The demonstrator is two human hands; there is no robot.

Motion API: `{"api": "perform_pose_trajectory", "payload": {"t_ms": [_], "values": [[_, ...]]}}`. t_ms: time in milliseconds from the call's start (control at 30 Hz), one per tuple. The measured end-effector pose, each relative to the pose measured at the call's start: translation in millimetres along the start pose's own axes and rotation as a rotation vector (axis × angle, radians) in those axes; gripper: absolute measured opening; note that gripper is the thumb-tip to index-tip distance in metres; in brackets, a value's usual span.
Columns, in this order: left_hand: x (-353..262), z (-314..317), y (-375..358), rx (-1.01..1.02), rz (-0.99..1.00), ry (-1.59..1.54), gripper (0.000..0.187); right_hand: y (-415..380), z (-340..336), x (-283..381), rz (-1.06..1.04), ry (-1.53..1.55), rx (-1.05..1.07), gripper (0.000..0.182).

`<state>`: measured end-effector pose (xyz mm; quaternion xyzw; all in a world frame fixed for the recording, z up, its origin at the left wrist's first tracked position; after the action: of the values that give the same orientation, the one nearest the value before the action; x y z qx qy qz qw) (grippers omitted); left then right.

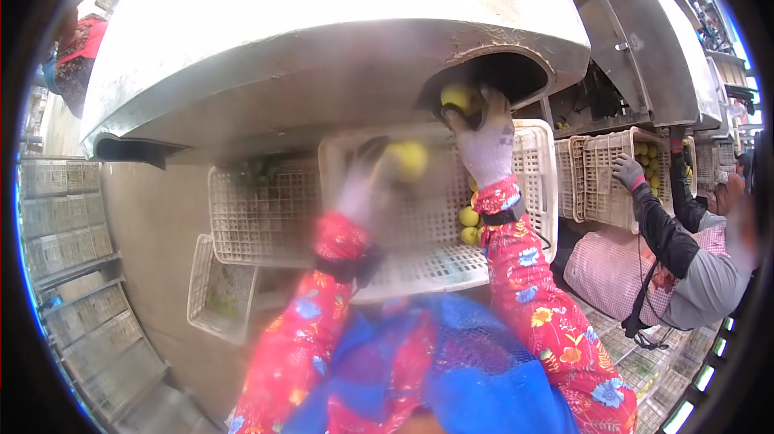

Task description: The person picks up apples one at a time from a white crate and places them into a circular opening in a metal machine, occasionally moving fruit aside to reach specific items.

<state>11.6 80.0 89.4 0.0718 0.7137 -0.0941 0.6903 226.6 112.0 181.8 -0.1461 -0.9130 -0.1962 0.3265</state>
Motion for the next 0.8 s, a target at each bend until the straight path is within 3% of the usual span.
{"api": "perform_pose_trajectory", "payload": {"t_ms": [67,133,167,233,300,367,433,500,567,600,667,733,800], "values": [[-1.9,-3.1,1.5,-0.008,0.043,0.038,0.060,21.9,41.5,-8.9,-0.287,-0.349,-0.154,0.066],[-2.9,-5.3,5.7,0.008,0.089,0.063,0.062,34.0,41.2,7.2,-0.261,-0.374,-0.114,0.067],[-7.8,-6.5,7.8,0.009,0.080,0.054,0.062,47.3,27.2,10.0,-0.089,-0.231,0.002,0.067],[-44.9,-1.5,9.1,-0.011,-0.068,-0.050,0.059,46.9,5.2,16.0,0.044,0.082,0.135,0.063],[-32.4,3.6,14.0,0.033,-0.006,0.070,0.055,20.6,-22.5,21.0,-0.046,0.432,0.156,0.054],[-8.8,10.0,13.1,0.172,-0.022,0.262,0.048,-17.3,-26.5,48.7,-0.379,0.365,0.213,0.061],[-2.1,21.4,17.1,0.292,-0.055,0.419,0.040,-38.4,-10.8,40.8,-0.381,0.147,0.111,0.064],[-9.4,28.1,23.9,0.301,0.080,0.417,0.038,-35.9,-8.9,31.0,-0.315,0.083,0.016,0.066],[-21.9,26.1,16.7,0.210,0.372,0.263,0.042,-26.2,-10.8,21.6,-0.176,0.172,-0.057,0.067],[-19.3,22.2,14.0,0.153,0.364,0.214,0.039,-19.6,-13.1,21.2,-0.112,0.083,-0.071,0.069],[-12.4,13.5,8.1,0.037,0.338,0.115,0.032,-0.2,20.5,-0.4,-0.236,-0.281,-0.089,0.066],[-32.4,11.6,13.1,-0.008,0.145,-0.087,0.031,15.0,39.2,-10.0,-0.331,-0.478,-0.157,0.064],[-36.3,10.1,17.3,0.025,0.103,-0.186,0.034,24.2,39.1,-12.4,-0.318,-0.425,-0.220,0.064]]}}
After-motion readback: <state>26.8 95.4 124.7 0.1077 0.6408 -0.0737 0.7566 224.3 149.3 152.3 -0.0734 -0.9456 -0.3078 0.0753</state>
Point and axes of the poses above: each hand's wrist, its own y-axis towards the middle knuckle, its own z-axis out of the palm, x = y × z, the point moved 6 cm from there along y, towards the middle knuckle, and after that the axes turned 7 degrees about z, right-handed, at the moved point
